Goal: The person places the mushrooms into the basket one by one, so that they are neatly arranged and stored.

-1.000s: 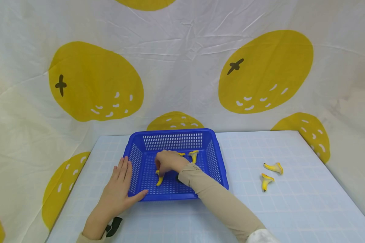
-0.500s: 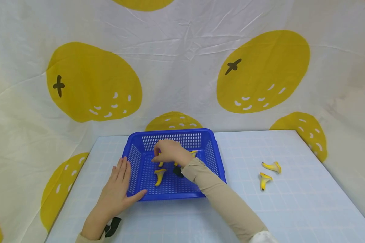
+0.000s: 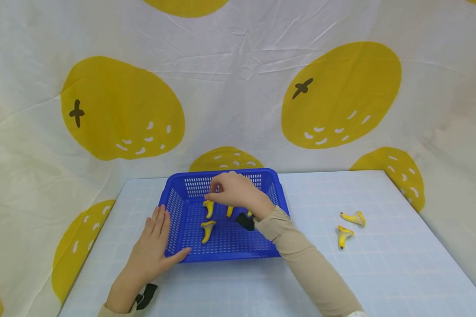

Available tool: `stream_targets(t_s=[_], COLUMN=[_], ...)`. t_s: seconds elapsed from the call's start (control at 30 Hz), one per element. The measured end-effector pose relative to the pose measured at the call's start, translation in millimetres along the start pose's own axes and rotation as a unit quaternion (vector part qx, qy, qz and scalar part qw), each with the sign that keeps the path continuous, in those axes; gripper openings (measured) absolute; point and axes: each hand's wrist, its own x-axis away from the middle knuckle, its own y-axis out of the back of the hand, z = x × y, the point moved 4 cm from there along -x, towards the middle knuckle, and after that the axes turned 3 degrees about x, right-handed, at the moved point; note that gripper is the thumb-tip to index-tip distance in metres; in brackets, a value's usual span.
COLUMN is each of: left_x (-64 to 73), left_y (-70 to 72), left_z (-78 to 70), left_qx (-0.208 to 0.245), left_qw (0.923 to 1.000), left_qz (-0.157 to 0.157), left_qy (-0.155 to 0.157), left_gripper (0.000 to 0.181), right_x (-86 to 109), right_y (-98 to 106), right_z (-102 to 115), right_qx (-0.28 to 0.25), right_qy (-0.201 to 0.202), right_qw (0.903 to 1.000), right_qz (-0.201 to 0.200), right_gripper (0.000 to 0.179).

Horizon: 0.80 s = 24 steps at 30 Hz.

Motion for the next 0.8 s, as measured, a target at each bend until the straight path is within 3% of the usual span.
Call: stream_targets(t_s=[0.43,0.63,0.8], left_x=[-1.8,-1.5,-0.9], left_y=[-1.3,-1.7,-0.9], left_z=[-0.7,-0.4,-0.7], left_qx=[0.000,0.000,-0.001], left_qw=[0.9997,0.9999,0.9999], left_qz=[0.017,0.012,0.009], left_qy=[0.016,0.011,0.009], left_gripper=[0.114,0.113,0.113], right_x=[59.3,90.0,118.3], right_y=[44,57,65], right_z=[-28,-59,-98], right_qx=[-0.070,-0.116,-0.133], right_qy=[-0.021,-0.049,-0.088], right_qw=[0.9921,0.9795,0.9619], right_qz=[-0.102,-0.158,-0.222], right_gripper=[0.019,0.017,0.020])
